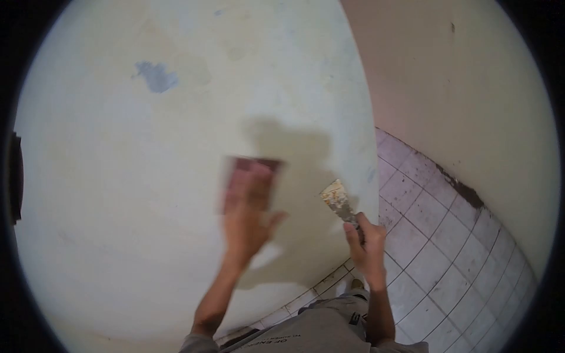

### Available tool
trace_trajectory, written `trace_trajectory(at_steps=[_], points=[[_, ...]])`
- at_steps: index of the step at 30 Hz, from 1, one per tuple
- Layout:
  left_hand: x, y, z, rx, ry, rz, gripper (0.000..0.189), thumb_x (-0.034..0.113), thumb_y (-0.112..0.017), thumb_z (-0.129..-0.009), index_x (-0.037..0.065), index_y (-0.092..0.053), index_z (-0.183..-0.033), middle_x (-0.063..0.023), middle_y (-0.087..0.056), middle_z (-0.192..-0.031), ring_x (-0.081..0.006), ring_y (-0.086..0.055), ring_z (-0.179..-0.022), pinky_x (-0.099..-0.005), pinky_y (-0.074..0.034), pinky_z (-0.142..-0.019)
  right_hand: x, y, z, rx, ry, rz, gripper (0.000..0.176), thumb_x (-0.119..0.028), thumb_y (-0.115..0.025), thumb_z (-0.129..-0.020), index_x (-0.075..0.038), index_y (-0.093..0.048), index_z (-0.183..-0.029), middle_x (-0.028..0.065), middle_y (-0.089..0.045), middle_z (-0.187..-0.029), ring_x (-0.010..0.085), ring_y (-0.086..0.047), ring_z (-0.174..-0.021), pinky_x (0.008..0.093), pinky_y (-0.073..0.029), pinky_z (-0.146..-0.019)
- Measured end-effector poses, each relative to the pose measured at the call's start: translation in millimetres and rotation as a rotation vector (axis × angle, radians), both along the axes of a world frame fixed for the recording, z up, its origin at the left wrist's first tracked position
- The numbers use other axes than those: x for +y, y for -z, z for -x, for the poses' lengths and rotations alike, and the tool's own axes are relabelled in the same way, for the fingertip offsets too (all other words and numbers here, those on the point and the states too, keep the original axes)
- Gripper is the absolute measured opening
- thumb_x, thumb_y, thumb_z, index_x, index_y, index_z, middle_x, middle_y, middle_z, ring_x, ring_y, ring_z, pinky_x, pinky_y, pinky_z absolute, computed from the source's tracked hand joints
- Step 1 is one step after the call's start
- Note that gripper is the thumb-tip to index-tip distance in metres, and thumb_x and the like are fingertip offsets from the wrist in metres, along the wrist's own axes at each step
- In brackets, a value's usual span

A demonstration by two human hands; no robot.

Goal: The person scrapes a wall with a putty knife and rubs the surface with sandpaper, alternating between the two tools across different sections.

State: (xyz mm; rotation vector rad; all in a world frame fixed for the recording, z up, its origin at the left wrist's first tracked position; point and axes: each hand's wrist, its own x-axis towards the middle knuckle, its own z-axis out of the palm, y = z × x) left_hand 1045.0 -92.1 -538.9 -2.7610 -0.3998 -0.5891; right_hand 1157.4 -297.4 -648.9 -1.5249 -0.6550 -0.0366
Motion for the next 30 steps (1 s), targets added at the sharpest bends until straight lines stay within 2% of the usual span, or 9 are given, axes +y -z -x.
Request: trace_trajectory(at_steps=[5,9,11,14,18,20,25,28,30], points=[[53.5,-193.4,32.1,-0.786,-0.248,-0.767,0.056,0.042,-0.039,-0.101,0.017,-0.038,-0.150,-0.0114,-0.029,-0.158,-0.0395,-0.019,-0.147,-0.0563,-0.011,-0.119,-65.8,12.6,-14.6,0.019,0.303,0.166,0.024,-0.013,-0.059,-0.095,0.001,-0.051,-0.077,0.0053,-0.035,-0.050,0.0091,-0.030,-0.046,0.0289,-0.026,-0.043],[25.0,-105.2,-27.0,-0.669,-0.109,-0.652,0.071,0.043,-0.056,-0.092,0.010,-0.035,-0.151,-0.0151,-0.028,-0.158,-0.0359,-0.016,-0.148,-0.0504,-0.009,-0.121,-80.4,29.3,-8.5,0.122,0.392,0.112,0.025,-0.015,-0.058,-0.096,0.000,-0.051,-0.077,0.0017,-0.034,-0.051,0.0066,-0.029,-0.049,0.0283,-0.024,-0.044],[-10.3,-18.3,-59.3,-0.245,0.049,-0.159,0.084,0.043,-0.064,-0.085,0.011,-0.027,-0.154,-0.0121,-0.020,-0.161,-0.0325,-0.015,-0.149,-0.0454,-0.012,-0.121,-75.2,30.8,-4.9,0.101,0.364,0.043,0.026,-0.017,-0.056,-0.097,-0.001,-0.050,-0.077,-0.0014,-0.036,-0.054,0.0048,-0.031,-0.051,0.0268,-0.024,-0.044],[-13.8,112.1,-85.3,0.220,0.241,-0.114,0.092,0.053,-0.063,-0.083,0.012,-0.024,-0.155,-0.0049,-0.019,-0.162,-0.0232,-0.019,-0.149,-0.0413,-0.016,-0.120,-64.8,25.2,0.1,0.093,0.323,-0.026,0.028,-0.019,-0.054,-0.098,-0.003,-0.048,-0.075,-0.0027,-0.039,-0.055,0.0042,-0.033,-0.050,0.0253,-0.025,-0.044],[-6.6,98.7,-88.3,0.297,0.418,-0.013,0.087,0.049,-0.065,-0.084,0.008,-0.029,-0.152,-0.0044,-0.025,-0.160,-0.0232,-0.019,-0.148,-0.0416,-0.018,-0.120,-76.7,23.7,8.3,0.073,0.327,0.045,0.028,-0.016,-0.057,-0.095,-0.002,-0.045,-0.073,-0.0003,-0.033,-0.052,0.0058,-0.029,-0.051,0.0271,-0.023,-0.044],[-19.8,25.8,-102.0,0.203,0.388,0.043,0.080,0.043,-0.066,-0.084,0.006,-0.037,-0.149,-0.0053,-0.028,-0.159,-0.0242,-0.021,-0.148,-0.0426,-0.019,-0.120,-87.7,29.2,7.0,0.082,0.392,0.109,0.029,-0.016,-0.057,-0.095,-0.002,-0.045,-0.073,-0.0002,-0.034,-0.053,0.0060,-0.028,-0.051,0.0277,-0.023,-0.044],[-20.3,-118.0,-133.9,-0.373,0.186,-0.596,0.074,0.033,-0.065,-0.085,0.016,-0.037,-0.151,-0.0057,-0.026,-0.160,-0.0284,-0.022,-0.148,-0.0496,-0.017,-0.118,-121.4,45.8,18.5,0.203,0.539,0.119,0.030,-0.020,-0.057,-0.096,-0.001,-0.046,-0.075,-0.0011,-0.034,-0.053,0.0060,-0.029,-0.050,0.0274,-0.023,-0.044],[-26.0,-67.1,-157.6,-0.364,0.234,-0.408,0.082,0.037,-0.066,-0.084,0.017,-0.029,-0.154,-0.0056,-0.021,-0.162,-0.0250,-0.021,-0.149,-0.0452,-0.015,-0.120,-129.8,53.3,18.6,0.240,0.593,0.083,0.031,-0.022,-0.059,-0.097,0.000,-0.048,-0.077,-0.0009,-0.031,-0.053,0.0061,-0.027,-0.051,0.0272,-0.021,-0.045],[-9.4,27.7,-169.0,-0.056,0.333,-0.183,0.090,0.046,-0.064,-0.084,0.016,-0.021,-0.156,-0.0047,-0.015,-0.164,-0.0219,-0.012,-0.151,-0.0430,-0.009,-0.121,-128.8,49.6,16.6,0.218,0.596,0.108,0.031,-0.021,-0.059,-0.096,0.000,-0.048,-0.077,-0.0005,-0.031,-0.053,0.0061,-0.027,-0.051,0.0274,-0.021,-0.045]])
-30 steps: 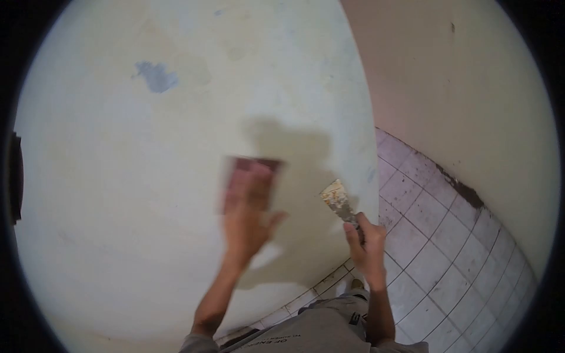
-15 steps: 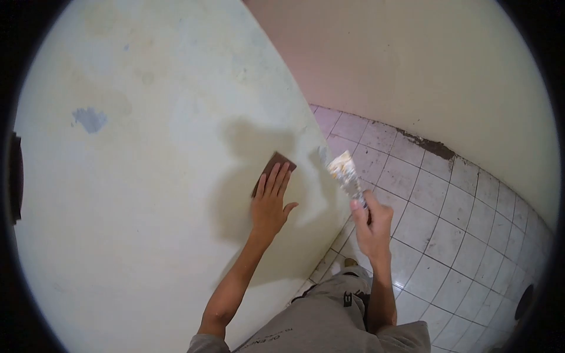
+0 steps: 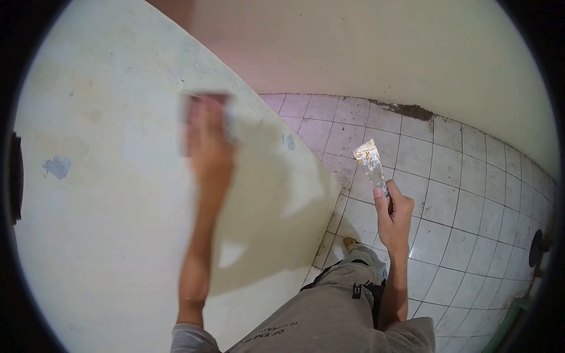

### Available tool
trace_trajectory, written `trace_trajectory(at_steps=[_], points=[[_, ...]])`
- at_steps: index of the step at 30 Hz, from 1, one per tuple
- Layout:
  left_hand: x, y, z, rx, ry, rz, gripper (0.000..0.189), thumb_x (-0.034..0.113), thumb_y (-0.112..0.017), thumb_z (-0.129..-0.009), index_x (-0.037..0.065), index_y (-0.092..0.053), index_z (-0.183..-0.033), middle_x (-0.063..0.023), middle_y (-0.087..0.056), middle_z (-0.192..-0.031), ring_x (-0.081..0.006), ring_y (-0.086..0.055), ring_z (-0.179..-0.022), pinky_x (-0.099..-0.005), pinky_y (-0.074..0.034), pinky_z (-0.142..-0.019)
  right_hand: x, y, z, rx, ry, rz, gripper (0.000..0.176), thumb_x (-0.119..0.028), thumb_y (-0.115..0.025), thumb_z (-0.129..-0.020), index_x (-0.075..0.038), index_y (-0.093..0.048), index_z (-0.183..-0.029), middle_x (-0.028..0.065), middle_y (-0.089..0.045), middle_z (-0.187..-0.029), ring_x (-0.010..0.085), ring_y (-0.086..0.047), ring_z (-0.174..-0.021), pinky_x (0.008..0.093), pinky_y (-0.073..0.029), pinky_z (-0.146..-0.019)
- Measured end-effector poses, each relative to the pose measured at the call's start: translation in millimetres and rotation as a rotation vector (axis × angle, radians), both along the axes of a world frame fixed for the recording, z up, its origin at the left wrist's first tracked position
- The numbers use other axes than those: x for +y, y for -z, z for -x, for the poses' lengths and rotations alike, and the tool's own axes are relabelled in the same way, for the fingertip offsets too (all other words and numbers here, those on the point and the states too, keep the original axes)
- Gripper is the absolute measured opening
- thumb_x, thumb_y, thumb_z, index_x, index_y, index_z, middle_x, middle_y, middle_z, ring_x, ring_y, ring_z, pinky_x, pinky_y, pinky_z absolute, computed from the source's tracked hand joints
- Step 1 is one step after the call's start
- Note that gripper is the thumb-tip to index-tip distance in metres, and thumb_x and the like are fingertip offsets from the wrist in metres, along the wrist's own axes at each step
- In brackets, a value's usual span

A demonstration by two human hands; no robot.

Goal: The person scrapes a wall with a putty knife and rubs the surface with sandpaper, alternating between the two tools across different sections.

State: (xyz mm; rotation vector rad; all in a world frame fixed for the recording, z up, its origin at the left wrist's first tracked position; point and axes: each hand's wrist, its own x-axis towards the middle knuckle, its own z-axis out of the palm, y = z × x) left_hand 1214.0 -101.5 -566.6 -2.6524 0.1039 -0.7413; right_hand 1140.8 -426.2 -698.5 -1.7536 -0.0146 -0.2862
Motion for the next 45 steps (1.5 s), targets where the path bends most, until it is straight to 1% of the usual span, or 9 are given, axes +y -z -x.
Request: trace_trajectory(at_steps=[2,5,11,17,26,34,35,36,45], points=[[-10.3,91.9,19.9,0.308,-0.208,-0.395,0.103,0.064,-0.058,-0.081,0.011,-0.013,-0.157,-0.0048,-0.009,-0.164,-0.0192,-0.006,-0.151,-0.0372,-0.002,-0.122,1.5,-6.9,-1.0,-0.028,-0.009,0.027,0.030,-0.020,-0.060,-0.096,0.000,-0.048,-0.077,0.0001,-0.031,-0.052,0.0062,-0.027,-0.050,0.0277,-0.022,-0.044],[9.9,190.8,79.2,0.634,-0.132,-0.226,0.105,0.055,-0.068,-0.076,0.011,-0.017,-0.156,-0.0038,-0.011,-0.164,-0.0190,-0.008,-0.151,-0.0373,-0.004,-0.123,3.4,-16.2,-1.7,-0.076,-0.011,0.067,0.028,-0.018,-0.061,-0.095,-0.001,-0.048,-0.077,0.0013,-0.030,-0.052,0.0066,-0.027,-0.049,0.0280,-0.023,-0.044],[28.0,204.5,109.1,0.537,-0.108,-0.540,0.082,0.035,-0.059,-0.087,0.009,-0.020,-0.155,-0.0058,-0.007,-0.164,-0.0189,-0.004,-0.151,-0.0356,-0.003,-0.123,5.7,-9.4,-3.2,-0.067,-0.060,0.120,0.028,-0.018,-0.061,-0.095,-0.001,-0.049,-0.077,0.0021,-0.030,-0.051,0.0073,-0.026,-0.048,0.0279,-0.023,-0.044],[15.2,181.9,114.5,0.521,-0.002,-0.369,0.071,0.013,-0.063,-0.078,0.007,-0.041,-0.145,-0.0072,-0.022,-0.161,-0.0214,-0.017,-0.149,-0.0381,-0.012,-0.123,1.9,-16.8,-8.3,-0.062,-0.127,0.112,0.026,-0.018,-0.061,-0.095,-0.001,-0.050,-0.078,0.0022,-0.030,-0.051,0.0073,-0.026,-0.048,0.0280,-0.023,-0.044],[-4.9,147.6,133.9,0.533,0.157,-0.016,0.043,0.016,-0.056,-0.085,-0.002,-0.061,-0.123,-0.0177,-0.047,-0.146,-0.0295,-0.032,-0.143,-0.0421,-0.021,-0.120,26.0,-4.0,-27.7,0.013,-0.315,-0.160,0.021,-0.014,-0.066,-0.091,-0.001,-0.054,-0.080,-0.0006,-0.035,-0.050,0.0050,-0.029,-0.050,0.0275,-0.024,-0.044],[12.5,169.0,138.3,0.518,0.099,-0.141,0.039,0.016,-0.053,-0.087,-0.001,-0.063,-0.121,-0.0175,-0.043,-0.148,-0.0295,-0.028,-0.145,-0.0439,-0.018,-0.120,201.9,111.5,-67.7,0.082,-0.479,-0.116,0.021,-0.013,-0.078,-0.080,-0.003,-0.066,-0.093,-0.0009,-0.041,-0.048,0.0055,-0.033,-0.047,0.0269,-0.031,-0.045],[6.3,169.7,139.9,0.522,0.064,-0.139,0.039,0.016,-0.053,-0.087,-0.001,-0.063,-0.121,-0.0176,-0.043,-0.149,-0.0295,-0.027,-0.145,-0.0438,-0.018,-0.121,208.8,116.1,-67.7,0.080,-0.459,-0.149,0.021,-0.012,-0.078,-0.080,-0.003,-0.066,-0.094,-0.0007,-0.043,-0.049,0.0059,-0.035,-0.048,0.0270,-0.032,-0.046],[0.1,175.2,140.5,0.515,0.014,-0.177,0.052,0.029,-0.069,-0.080,0.000,-0.061,-0.123,-0.0169,-0.039,-0.151,-0.0297,-0.024,-0.146,-0.0476,-0.016,-0.120,212.7,119.4,-64.3,0.079,-0.441,-0.182,0.021,-0.012,-0.078,-0.080,-0.002,-0.067,-0.095,-0.0005,-0.045,-0.050,0.0063,-0.037,-0.048,0.0271,-0.034,-0.047],[-56.0,183.4,141.9,0.319,-0.143,0.215,0.044,0.016,-0.068,-0.081,0.007,-0.062,-0.123,-0.0182,-0.036,-0.152,-0.0333,-0.020,-0.147,-0.0544,-0.017,-0.118,213.3,124.3,-71.9,0.112,-0.506,-0.363,0.016,-0.010,-0.077,-0.080,-0.001,-0.067,-0.088,0.0040,-0.064,-0.070,0.0117,-0.057,-0.065,0.0260,-0.046,-0.064]])
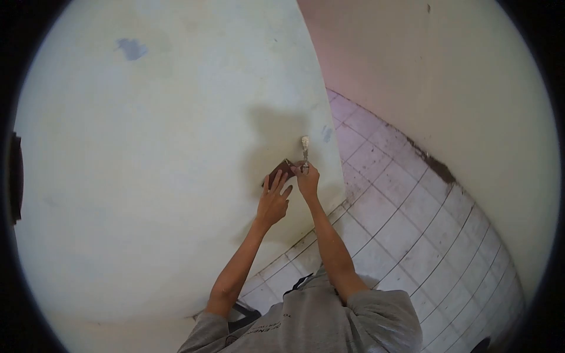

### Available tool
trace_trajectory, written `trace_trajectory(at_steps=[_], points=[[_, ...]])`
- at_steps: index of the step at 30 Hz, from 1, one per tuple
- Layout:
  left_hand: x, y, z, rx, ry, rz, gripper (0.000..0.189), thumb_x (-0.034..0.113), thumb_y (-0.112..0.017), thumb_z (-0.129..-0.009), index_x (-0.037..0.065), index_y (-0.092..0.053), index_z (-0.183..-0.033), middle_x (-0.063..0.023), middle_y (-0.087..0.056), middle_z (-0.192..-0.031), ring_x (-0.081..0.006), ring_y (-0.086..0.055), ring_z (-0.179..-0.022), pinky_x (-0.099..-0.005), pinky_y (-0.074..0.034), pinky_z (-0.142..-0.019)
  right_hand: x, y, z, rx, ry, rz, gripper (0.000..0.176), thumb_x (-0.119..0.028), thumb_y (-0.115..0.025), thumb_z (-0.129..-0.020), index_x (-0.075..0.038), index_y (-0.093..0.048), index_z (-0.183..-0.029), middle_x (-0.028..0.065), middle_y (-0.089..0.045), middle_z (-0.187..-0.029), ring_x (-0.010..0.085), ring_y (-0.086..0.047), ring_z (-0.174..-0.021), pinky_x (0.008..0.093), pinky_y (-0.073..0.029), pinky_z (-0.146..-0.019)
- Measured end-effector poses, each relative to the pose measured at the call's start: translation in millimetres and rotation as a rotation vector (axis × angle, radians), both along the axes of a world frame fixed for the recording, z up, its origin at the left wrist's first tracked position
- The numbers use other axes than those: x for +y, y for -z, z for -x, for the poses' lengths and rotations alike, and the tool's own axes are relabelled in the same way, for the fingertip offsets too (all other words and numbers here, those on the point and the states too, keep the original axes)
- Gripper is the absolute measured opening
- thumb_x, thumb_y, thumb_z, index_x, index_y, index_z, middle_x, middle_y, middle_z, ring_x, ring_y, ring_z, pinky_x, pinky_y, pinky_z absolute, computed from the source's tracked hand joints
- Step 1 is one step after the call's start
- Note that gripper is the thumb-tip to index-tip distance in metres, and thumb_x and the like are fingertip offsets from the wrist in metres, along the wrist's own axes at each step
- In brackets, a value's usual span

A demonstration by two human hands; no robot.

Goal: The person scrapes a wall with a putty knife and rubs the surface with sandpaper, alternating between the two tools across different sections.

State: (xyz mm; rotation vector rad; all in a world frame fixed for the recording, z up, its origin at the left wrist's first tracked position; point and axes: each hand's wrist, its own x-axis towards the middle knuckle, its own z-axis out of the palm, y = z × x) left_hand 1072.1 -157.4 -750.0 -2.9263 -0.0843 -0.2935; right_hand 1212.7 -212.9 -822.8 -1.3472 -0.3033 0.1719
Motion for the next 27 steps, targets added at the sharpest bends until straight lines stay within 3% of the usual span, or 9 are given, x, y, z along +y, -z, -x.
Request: trace_trajectory(at_steps=[4,7,10,11,14,16,21,26,27], points=[[-26.8,-17.3,41.1,-0.237,-0.192,0.250,0.045,0.011,-0.068,-0.081,0.012,-0.062,-0.126,-0.0162,-0.036,-0.153,-0.0369,-0.028,-0.143,-0.0535,-0.027,-0.113,-31.9,-4.8,-4.1,-0.165,-0.133,0.054,0.017,-0.013,-0.077,-0.082,-0.001,-0.066,-0.087,0.0020,-0.060,-0.065,0.0101,-0.054,-0.058,0.0253,-0.045,-0.056],[-45.3,-27.2,87.7,-0.497,-0.456,0.458,0.044,0.012,-0.068,-0.084,0.009,-0.061,-0.127,-0.0159,-0.048,-0.144,-0.0346,-0.047,-0.130,-0.0477,-0.037,-0.105,-69.4,-43.1,7.7,0.129,-0.429,0.084,0.018,-0.016,-0.076,-0.084,-0.002,-0.066,-0.089,-0.0009,-0.055,-0.062,0.0070,-0.046,-0.047,0.0242,-0.038,-0.043],[-74.1,-38.2,118.5,-0.751,-0.884,1.151,0.038,0.016,-0.069,-0.086,0.004,-0.063,-0.122,-0.0156,-0.063,-0.126,-0.0279,-0.061,-0.109,-0.0380,-0.047,-0.094,-81.3,-61.8,21.2,0.270,-0.607,0.011,0.021,-0.018,-0.077,-0.085,-0.004,-0.063,-0.093,-0.0032,-0.050,-0.060,0.0047,-0.039,-0.039,0.0221,-0.029,-0.035],[-90.4,-39.8,123.2,-0.925,-0.922,1.280,0.035,0.019,-0.071,-0.087,0.002,-0.065,-0.117,-0.0129,-0.069,-0.109,-0.0199,-0.064,-0.092,-0.0309,-0.050,-0.081,-89.9,-75.3,27.1,0.331,-0.674,0.010,0.022,-0.017,-0.077,-0.085,-0.003,-0.063,-0.095,-0.0035,-0.050,-0.059,0.0047,-0.038,-0.039,0.0223,-0.029,-0.035],[-133.0,-62.3,141.5,-1.191,-1.037,1.543,0.031,0.020,-0.071,-0.087,0.002,-0.068,-0.112,-0.0088,-0.069,-0.102,-0.0148,-0.063,-0.083,-0.0293,-0.049,-0.073,-88.5,-106.4,55.8,0.470,-0.900,0.047,0.024,-0.015,-0.076,-0.085,-0.001,-0.062,-0.099,-0.0043,-0.049,-0.057,0.0048,-0.037,-0.038,0.0224,-0.029,-0.035],[-174.4,-72.6,114.4,-1.385,-1.092,1.634,0.028,0.020,-0.071,-0.087,0.003,-0.069,-0.109,-0.0057,-0.069,-0.094,-0.0127,-0.062,-0.078,-0.0278,-0.048,-0.069,-98.6,-118.2,38.1,0.534,-1.090,0.075,0.024,-0.014,-0.076,-0.085,-0.001,-0.062,-0.100,-0.0049,-0.047,-0.055,0.0046,-0.038,-0.038,0.0218,-0.028,-0.035],[-277.5,-102.1,69.2,-1.745,-1.241,1.413,0.024,0.025,-0.073,-0.087,0.005,-0.072,-0.100,-0.0011,-0.068,-0.083,-0.0101,-0.061,-0.072,-0.0261,-0.047,-0.065,-117.2,-148.5,10.8,0.436,-1.534,0.180,0.020,-0.014,-0.074,-0.087,-0.002,-0.062,-0.098,-0.0057,-0.046,-0.053,0.0038,-0.038,-0.039,0.0217,-0.027,-0.036],[-305.2,-102.8,9.3,-2.284,-1.333,1.075,0.020,0.022,-0.072,-0.088,0.004,-0.072,-0.097,0.0003,-0.067,-0.079,-0.0101,-0.060,-0.070,-0.0252,-0.046,-0.062,-89.6,-173.2,-0.3,0.188,-1.819,0.273,0.023,-0.021,-0.068,-0.091,-0.002,-0.062,-0.102,0.0015,-0.059,-0.071,0.0049,-0.041,-0.041,0.0219,-0.030,-0.036],[-306.6,-97.5,-13.9,-2.444,-1.262,1.069,0.019,0.021,-0.071,-0.088,0.005,-0.071,-0.099,0.0000,-0.067,-0.082,-0.0106,-0.061,-0.071,-0.0257,-0.047,-0.063,-82.1,-176.4,-16.6,0.195,-1.898,0.316,0.024,-0.023,-0.067,-0.092,-0.002,-0.062,-0.103,0.0025,-0.060,-0.075,0.0053,-0.042,-0.041,0.0221,-0.031,-0.036]])
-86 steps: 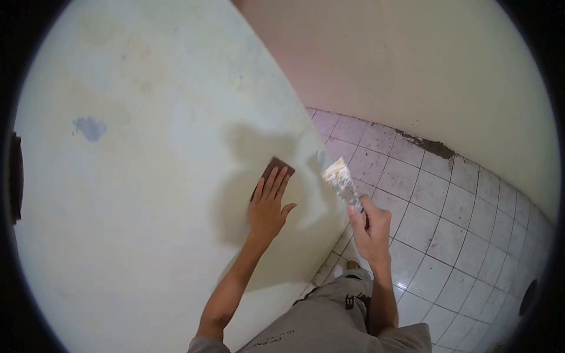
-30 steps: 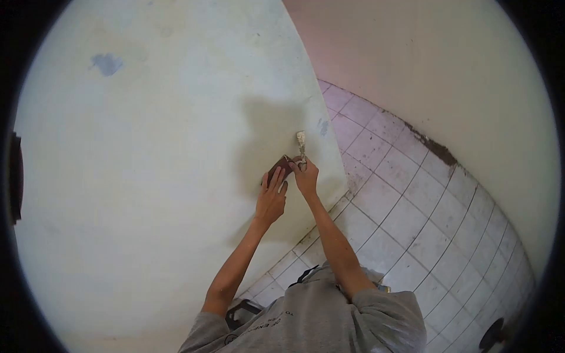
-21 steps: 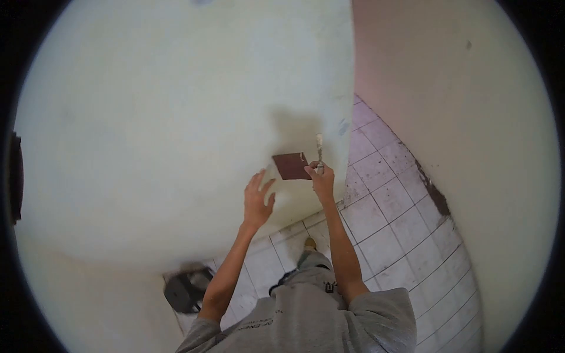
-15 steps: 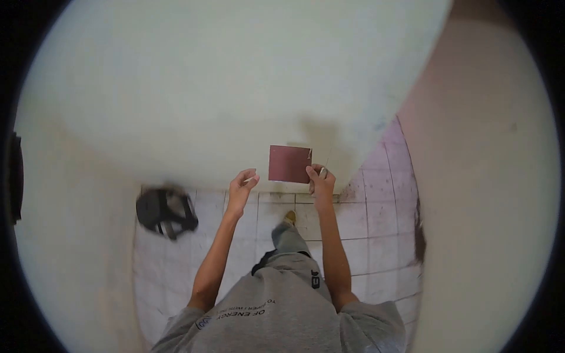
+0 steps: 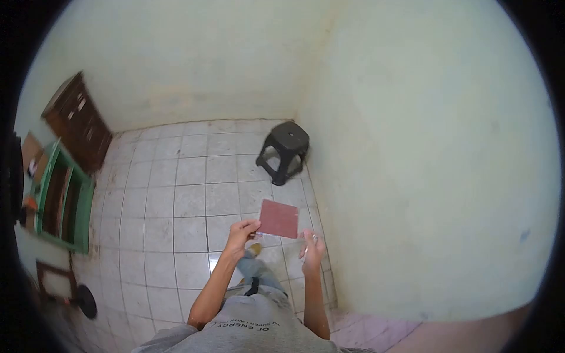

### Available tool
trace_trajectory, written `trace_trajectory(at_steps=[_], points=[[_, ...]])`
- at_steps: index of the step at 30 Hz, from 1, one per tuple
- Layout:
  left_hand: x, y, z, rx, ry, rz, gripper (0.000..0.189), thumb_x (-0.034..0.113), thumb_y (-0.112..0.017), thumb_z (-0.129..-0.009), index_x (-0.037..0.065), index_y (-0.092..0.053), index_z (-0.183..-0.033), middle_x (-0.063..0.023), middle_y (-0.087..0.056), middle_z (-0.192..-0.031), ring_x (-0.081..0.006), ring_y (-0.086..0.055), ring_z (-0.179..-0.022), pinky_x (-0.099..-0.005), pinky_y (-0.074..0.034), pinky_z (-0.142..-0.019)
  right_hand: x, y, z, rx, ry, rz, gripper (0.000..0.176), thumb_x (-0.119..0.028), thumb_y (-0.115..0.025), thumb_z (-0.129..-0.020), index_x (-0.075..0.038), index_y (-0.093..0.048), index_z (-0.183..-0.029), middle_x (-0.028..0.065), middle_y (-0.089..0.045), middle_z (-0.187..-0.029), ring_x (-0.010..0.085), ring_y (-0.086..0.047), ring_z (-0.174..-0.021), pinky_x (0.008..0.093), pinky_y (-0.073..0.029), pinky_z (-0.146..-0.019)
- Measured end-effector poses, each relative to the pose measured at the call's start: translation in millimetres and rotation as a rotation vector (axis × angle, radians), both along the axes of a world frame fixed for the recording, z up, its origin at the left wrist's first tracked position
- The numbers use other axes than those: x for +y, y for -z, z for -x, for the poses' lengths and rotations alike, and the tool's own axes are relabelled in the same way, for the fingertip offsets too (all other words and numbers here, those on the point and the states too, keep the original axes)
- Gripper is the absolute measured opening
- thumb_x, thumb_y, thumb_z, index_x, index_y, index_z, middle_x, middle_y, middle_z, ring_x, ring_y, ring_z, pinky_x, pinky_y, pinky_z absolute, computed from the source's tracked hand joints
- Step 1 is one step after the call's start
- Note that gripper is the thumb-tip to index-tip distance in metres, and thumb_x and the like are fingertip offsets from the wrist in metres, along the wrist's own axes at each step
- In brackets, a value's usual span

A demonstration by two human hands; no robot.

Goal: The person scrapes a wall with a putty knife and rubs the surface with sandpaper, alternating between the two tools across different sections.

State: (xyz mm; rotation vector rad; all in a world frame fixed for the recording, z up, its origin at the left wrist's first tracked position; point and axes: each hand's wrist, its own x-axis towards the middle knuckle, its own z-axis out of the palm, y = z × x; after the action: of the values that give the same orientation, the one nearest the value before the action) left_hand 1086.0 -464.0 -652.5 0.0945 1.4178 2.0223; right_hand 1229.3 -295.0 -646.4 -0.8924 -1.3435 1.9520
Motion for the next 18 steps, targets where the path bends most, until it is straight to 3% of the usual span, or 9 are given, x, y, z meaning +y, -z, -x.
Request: trace_trajectory(at_steps=[1,4,5,8,9,12,14,15,18], points=[[7.2,-4.6,-32.1,-0.089,-0.075,-0.060,0.019,0.020,-0.070,-0.089,0.005,-0.070,-0.101,-0.0003,-0.067,-0.084,-0.0111,-0.061,-0.072,-0.0262,-0.047,-0.063,15.2,-15.9,-26.0,-0.005,-0.082,0.028,0.026,-0.026,-0.065,-0.093,-0.003,-0.061,-0.104,0.0035,-0.061,-0.079,0.0057,-0.043,-0.042,0.0224,-0.031,-0.036],[5.4,66.6,-0.2,-0.308,-0.207,-0.321,0.019,0.018,-0.068,-0.091,0.008,-0.067,-0.107,-0.0013,-0.067,-0.092,-0.0132,-0.063,-0.078,-0.0291,-0.050,-0.067,30.2,30.8,30.1,-0.091,-0.322,-0.005,0.026,-0.026,-0.060,-0.094,-0.005,-0.059,-0.109,0.0052,-0.064,-0.086,0.0072,-0.044,-0.042,0.0227,-0.032,-0.035],[2.9,122.0,31.9,-0.372,-0.236,-0.416,0.019,0.018,-0.067,-0.092,0.009,-0.066,-0.109,-0.0017,-0.067,-0.095,-0.0140,-0.063,-0.081,-0.0304,-0.051,-0.069,31.0,85.3,73.2,-0.103,-0.422,0.012,0.026,-0.024,-0.058,-0.094,-0.005,-0.058,-0.111,0.0056,-0.064,-0.087,0.0078,-0.045,-0.043,0.0228,-0.034,-0.036],[-10.2,116.4,1.2,-0.428,-0.322,-0.523,0.020,0.018,-0.065,-0.093,0.011,-0.064,-0.111,-0.0030,-0.067,-0.101,-0.0163,-0.063,-0.089,-0.0335,-0.051,-0.075,8.5,97.0,71.0,-0.107,-0.673,0.096,0.025,-0.018,-0.055,-0.093,-0.004,-0.056,-0.114,0.0060,-0.065,-0.088,0.0091,-0.050,-0.047,0.0235,-0.038,-0.039],[-34.2,88.7,8.9,-0.412,-0.344,-0.505,0.019,0.019,-0.065,-0.093,0.011,-0.064,-0.110,-0.0025,-0.067,-0.101,-0.0162,-0.063,-0.089,-0.0337,-0.051,-0.076,-23.7,67.2,91.8,-0.144,-0.747,0.109,0.025,-0.017,-0.054,-0.093,-0.004,-0.056,-0.115,0.0059,-0.065,-0.088,0.0095,-0.051,-0.048,0.0237,-0.040,-0.040],[-46.4,119.4,30.2,-0.317,-0.370,-0.366,0.020,0.023,-0.065,-0.093,0.012,-0.064,-0.109,-0.0012,-0.066,-0.101,-0.0157,-0.062,-0.089,-0.0336,-0.050,-0.077,-60.5,107.6,141.1,-0.144,-0.968,-0.039,0.024,-0.016,-0.054,-0.094,-0.002,-0.056,-0.113,0.0081,-0.066,-0.089,0.0123,-0.058,-0.053,0.0255,-0.044,-0.043],[-48.9,125.1,30.3,-0.325,-0.346,-0.280,0.022,0.025,-0.065,-0.093,0.012,-0.063,-0.110,-0.0006,-0.065,-0.102,-0.0151,-0.061,-0.088,-0.0328,-0.049,-0.076,-81.1,137.4,156.4,-0.214,-1.030,-0.102,0.025,-0.015,-0.055,-0.093,0.000,-0.056,-0.112,0.0103,-0.067,-0.091,0.0154,-0.062,-0.057,0.0273,-0.046,-0.045],[-84.5,97.0,40.5,-0.368,-0.311,-0.303,0.026,0.026,-0.065,-0.093,0.011,-0.061,-0.114,-0.0008,-0.065,-0.105,-0.0155,-0.061,-0.093,-0.0341,-0.049,-0.079,-119.3,111.0,168.0,-0.274,-1.042,-0.148,0.025,-0.015,-0.055,-0.093,0.001,-0.057,-0.112,0.0114,-0.067,-0.092,0.0169,-0.063,-0.059,0.0283,-0.047,-0.046],[-110.0,122.5,56.1,-0.444,-0.240,-0.302,0.035,0.030,-0.064,-0.094,0.011,-0.059,-0.123,-0.0011,-0.065,-0.112,-0.0161,-0.060,-0.102,-0.0366,-0.050,-0.085,-149.8,132.5,185.4,-0.139,-1.043,-0.227,0.028,-0.015,-0.058,-0.091,0.002,-0.057,-0.113,0.0184,-0.065,-0.096,0.0251,-0.066,-0.073,0.0359,-0.052,-0.060]])
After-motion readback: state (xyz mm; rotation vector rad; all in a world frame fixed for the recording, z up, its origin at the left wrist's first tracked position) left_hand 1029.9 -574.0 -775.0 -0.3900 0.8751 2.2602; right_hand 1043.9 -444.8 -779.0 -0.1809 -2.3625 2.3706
